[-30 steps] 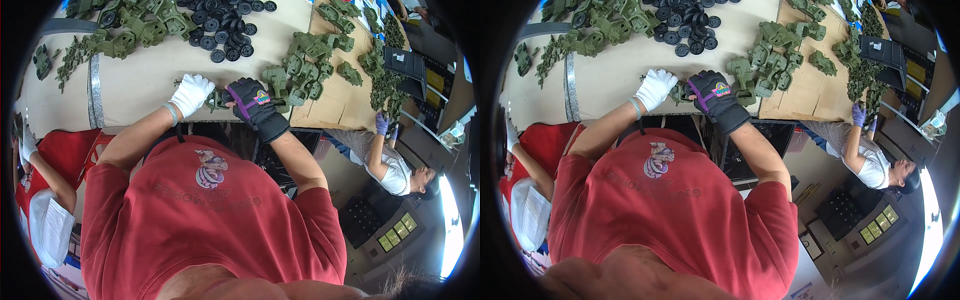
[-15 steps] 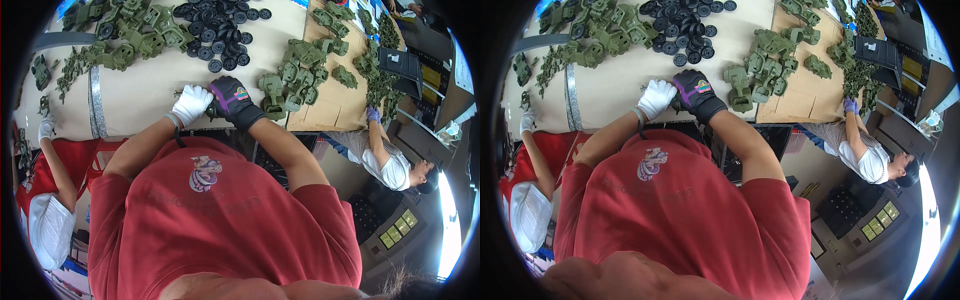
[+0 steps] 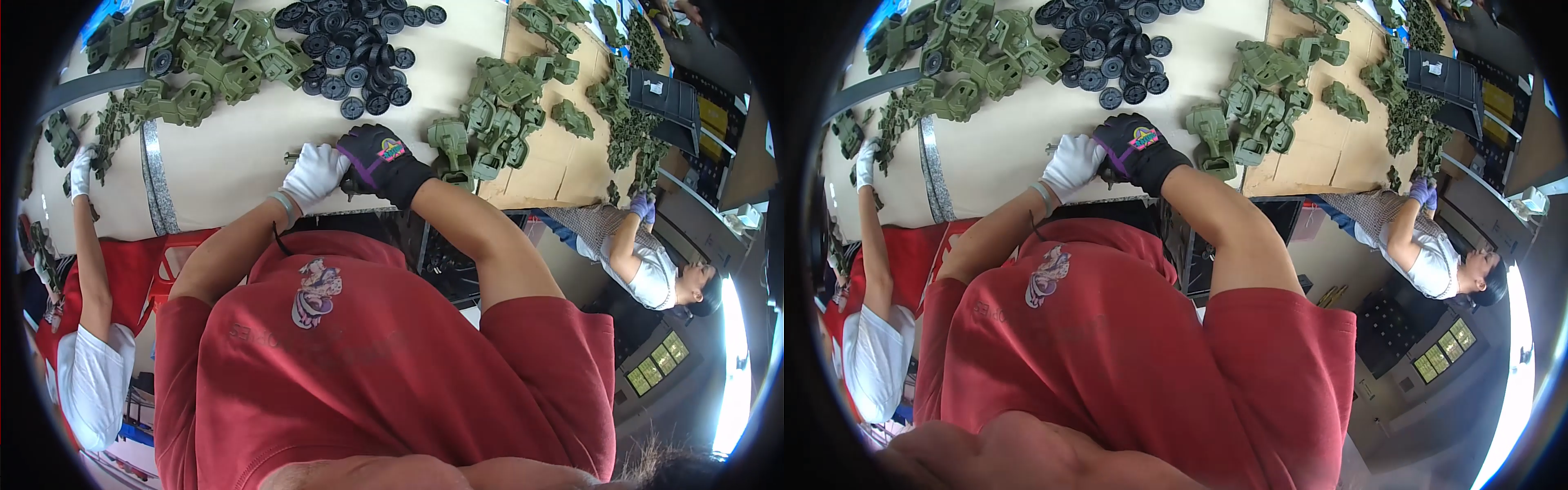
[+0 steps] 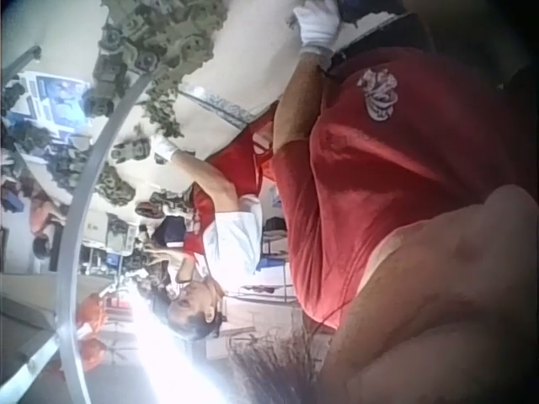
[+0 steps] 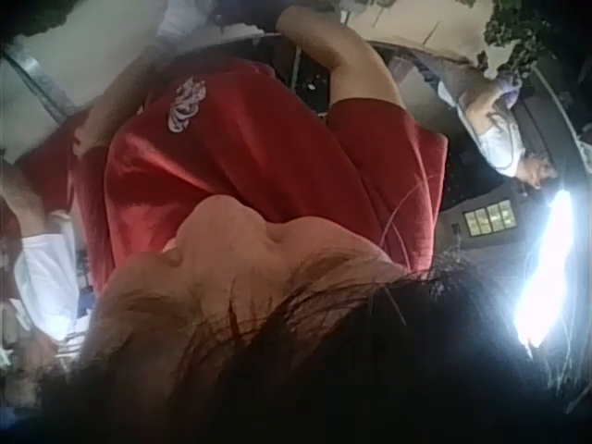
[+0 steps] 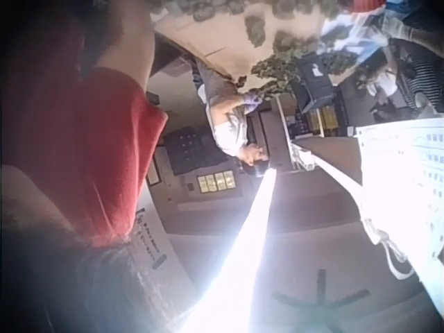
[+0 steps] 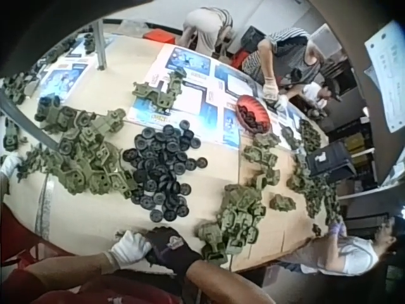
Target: The person assembles small black circular components onto green plastic toy vehicle components by hand at a factory workbench.
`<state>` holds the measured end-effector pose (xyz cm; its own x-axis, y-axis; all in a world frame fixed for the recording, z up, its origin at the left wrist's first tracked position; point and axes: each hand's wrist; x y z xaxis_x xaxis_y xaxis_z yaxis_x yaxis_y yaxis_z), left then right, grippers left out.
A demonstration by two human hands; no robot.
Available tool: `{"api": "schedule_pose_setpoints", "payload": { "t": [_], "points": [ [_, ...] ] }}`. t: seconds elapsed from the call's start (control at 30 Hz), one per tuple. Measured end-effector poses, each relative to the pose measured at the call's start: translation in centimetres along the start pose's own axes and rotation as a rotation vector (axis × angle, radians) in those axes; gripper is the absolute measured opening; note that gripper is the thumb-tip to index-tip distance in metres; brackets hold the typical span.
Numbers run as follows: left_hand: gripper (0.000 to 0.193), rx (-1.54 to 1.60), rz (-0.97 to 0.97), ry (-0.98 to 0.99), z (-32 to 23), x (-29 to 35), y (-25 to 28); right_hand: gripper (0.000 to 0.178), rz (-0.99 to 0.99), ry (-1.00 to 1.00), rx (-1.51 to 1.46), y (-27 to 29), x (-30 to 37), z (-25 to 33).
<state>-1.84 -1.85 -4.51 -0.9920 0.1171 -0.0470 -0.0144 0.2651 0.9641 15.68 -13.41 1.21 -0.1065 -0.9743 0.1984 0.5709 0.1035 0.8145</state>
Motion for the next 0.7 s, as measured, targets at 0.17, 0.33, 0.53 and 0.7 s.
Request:
{"api": "schedule_pose_setpoints", "payload": {
  "t": [0.17,0.33,0.53,0.7],
  "points": [
    [0.008,0.139,0.059,-0.009,0.9,-0.9,1.7,0.023,-0.059,-0.19,-0.13,-1.5,0.9,0.0],
    [0.045,0.01,0.211,0.012,1.0,-2.1,4.3,0.016,-0.293,-0.663,-0.462,-3.5,4.3,1.8],
    [0.083,0.088,0.009,0.436,0.7,0.8,6.1,0.049,-0.628,-0.376,0.154,2.1,1.5,-4.7],
    [0.113,0.725,-0.546,0.971,-2.6,2.4,0.5,0.036,-0.377,-0.569,0.202,3.1,-0.5,-4.3]
  ]
}}
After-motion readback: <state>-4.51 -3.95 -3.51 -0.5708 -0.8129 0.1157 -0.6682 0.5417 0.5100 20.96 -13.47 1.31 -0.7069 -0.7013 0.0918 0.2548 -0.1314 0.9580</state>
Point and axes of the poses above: each hand's wrist, its own x-axis away from the middle knuckle, its own y-axis out of the back of the hand, z = x × y, and after that the axes turned 3 degrees about x, right-handed
